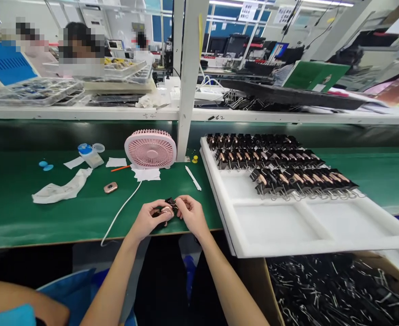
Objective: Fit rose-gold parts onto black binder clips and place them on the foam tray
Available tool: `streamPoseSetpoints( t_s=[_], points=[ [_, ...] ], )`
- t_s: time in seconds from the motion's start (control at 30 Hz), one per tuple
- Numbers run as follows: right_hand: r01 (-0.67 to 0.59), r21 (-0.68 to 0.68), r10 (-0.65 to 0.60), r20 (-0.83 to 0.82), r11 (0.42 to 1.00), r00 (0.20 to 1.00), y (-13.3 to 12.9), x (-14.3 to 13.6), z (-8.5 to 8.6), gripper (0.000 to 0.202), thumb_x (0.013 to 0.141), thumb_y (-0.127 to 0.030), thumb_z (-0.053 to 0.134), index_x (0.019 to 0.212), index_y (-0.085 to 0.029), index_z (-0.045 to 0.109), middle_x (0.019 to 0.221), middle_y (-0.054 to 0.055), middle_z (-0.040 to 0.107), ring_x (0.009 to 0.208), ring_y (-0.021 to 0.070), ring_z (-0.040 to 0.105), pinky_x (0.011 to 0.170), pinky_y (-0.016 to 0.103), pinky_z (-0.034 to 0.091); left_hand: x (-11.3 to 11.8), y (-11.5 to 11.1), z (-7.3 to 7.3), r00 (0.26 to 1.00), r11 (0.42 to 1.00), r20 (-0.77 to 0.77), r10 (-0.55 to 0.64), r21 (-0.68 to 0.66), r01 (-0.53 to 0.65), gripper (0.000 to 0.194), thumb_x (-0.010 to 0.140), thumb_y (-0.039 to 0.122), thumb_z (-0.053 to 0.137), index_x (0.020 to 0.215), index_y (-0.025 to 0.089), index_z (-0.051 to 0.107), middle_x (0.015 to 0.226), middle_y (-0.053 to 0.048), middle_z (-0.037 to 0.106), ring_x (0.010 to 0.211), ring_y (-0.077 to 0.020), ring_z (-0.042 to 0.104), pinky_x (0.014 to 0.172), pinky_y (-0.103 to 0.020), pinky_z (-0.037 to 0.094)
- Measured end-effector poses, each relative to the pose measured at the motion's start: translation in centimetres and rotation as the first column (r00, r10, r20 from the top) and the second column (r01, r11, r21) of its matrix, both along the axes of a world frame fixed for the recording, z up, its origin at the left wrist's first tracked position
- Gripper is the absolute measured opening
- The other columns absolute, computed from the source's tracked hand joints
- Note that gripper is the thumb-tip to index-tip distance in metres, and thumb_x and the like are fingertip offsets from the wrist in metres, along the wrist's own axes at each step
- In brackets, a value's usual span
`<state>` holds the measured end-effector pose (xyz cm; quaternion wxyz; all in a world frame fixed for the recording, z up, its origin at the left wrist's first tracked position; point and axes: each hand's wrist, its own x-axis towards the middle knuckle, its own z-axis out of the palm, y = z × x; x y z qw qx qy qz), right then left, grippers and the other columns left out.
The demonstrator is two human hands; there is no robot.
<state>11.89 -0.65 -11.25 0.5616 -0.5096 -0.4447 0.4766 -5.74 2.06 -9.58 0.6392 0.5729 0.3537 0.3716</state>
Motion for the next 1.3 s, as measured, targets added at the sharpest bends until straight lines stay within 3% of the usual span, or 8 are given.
streamPoseSetpoints(
  t_s=[0.17, 0.37, 0.53, 0.67, 0.83, 1.07, 1.3],
  points=[
    [-0.116, -0.044, 0.119, 0.066, 0.992, 0.991, -0.7, 1.2, 0.7, 0.037, 0.081, -0.05, 0.076, 0.094, -0.016, 0.071, 0.069, 0.001, 0.065, 0.06, 0.0147, 0.056, 0.056, 0.024, 0.043, -0.1, 0.0, -0.3, 1.0, 1.0, -0.019, -0.019, 0.002, 0.019, 0.027, 0.08, 0.037, 0.086, 0.095, 0.016, 0.077, 0.079, -0.003, 0.064, 0.068, -0.0151, 0.06, 0.062, -0.027, 0.054],
    [0.005, -0.024, -0.004, 0.048, 1.0, 0.999, -0.5, 1.2, 0.7, 0.039, 0.073, -0.048, 0.083, 0.091, -0.016, 0.07, 0.076, 0.004, 0.07, 0.061, 0.0151, 0.058, 0.055, 0.024, 0.046, 0.0, -0.1, -0.3, 0.998, 1.0, -0.052, -0.021, -0.002, 0.021, 0.028, 0.08, 0.037, 0.086, 0.097, 0.016, 0.077, 0.082, -0.004, 0.067, 0.067, -0.0154, 0.06, 0.061, -0.028, 0.054],
    [0.075, -0.059, -0.077, -0.037, 0.995, 0.996, -0.4, 1.6, 0.5, 0.048, 0.077, -0.061, 0.078, 0.085, -0.014, 0.07, 0.065, 0.004, 0.065, 0.051, 0.0151, 0.056, 0.046, 0.025, 0.045, 0.0, 0.0, 0.1, 1.0, 0.999, -0.001, 0.028, 0.036, -0.028, 0.033, 0.082, 0.039, 0.083, 0.105, 0.017, 0.079, 0.124, -0.013, 0.066, 0.084, -0.0207, 0.066, 0.067, -0.032, 0.06],
    [0.034, -0.049, -0.04, -0.127, 0.998, 0.991, -0.5, 2.3, 0.5, 0.058, 0.078, -0.071, 0.077, 0.082, -0.013, 0.07, 0.064, 0.006, 0.066, 0.051, 0.0178, 0.061, 0.05, 0.027, 0.052, -0.1, 0.1, 0.1, 0.993, 0.992, 0.011, 0.116, 0.056, -0.116, 0.037, 0.085, 0.04, 0.08, 0.114, 0.016, 0.078, 0.107, -0.01, 0.069, 0.08, -0.0205, 0.067, 0.071, -0.034, 0.06],
    [0.011, -0.042, -0.019, -0.184, 0.999, 0.983, -0.9, 3.0, 0.3, 0.059, 0.081, -0.072, 0.077, 0.08, -0.013, 0.071, 0.066, 0.008, 0.068, 0.054, 0.02, 0.065, 0.053, 0.03, 0.056, -0.2, 0.2, -0.2, 0.981, 0.981, 0.013, 0.196, -0.005, -0.196, 0.045, 0.079, 0.036, 0.086, 0.116, 0.013, 0.075, 0.093, -0.009, 0.076, 0.07, -0.0202, 0.07, 0.073, -0.036, 0.06],
    [-0.005, -0.036, -0.001, -0.167, 0.999, 0.986, -1.2, 3.3, 0.1, 0.054, 0.081, -0.066, 0.08, 0.081, -0.012, 0.074, 0.067, 0.008, 0.069, 0.053, 0.019, 0.065, 0.052, 0.028, 0.055, 0.0, -0.1, -0.1, 0.99, 0.99, 0.004, 0.139, 0.007, -0.139, 0.039, 0.077, 0.035, 0.086, 0.109, 0.015, 0.078, 0.098, -0.01, 0.077, 0.083, -0.0239, 0.071, 0.066, -0.032, 0.061],
    [-0.072, -0.045, 0.067, -0.115, 0.996, 0.991, -1.2, 3.1, 0.3, 0.06, 0.079, -0.071, 0.08, 0.085, -0.012, 0.075, 0.066, 0.007, 0.068, 0.053, 0.0194, 0.065, 0.052, 0.029, 0.055, -0.1, -0.2, -0.1, 0.998, 0.998, -0.023, 0.06, -0.017, -0.06, 0.039, 0.076, 0.033, 0.088, 0.11, 0.016, 0.08, 0.098, -0.009, 0.078, 0.079, -0.0213, 0.071, 0.07, -0.031, 0.061]
  ],
)
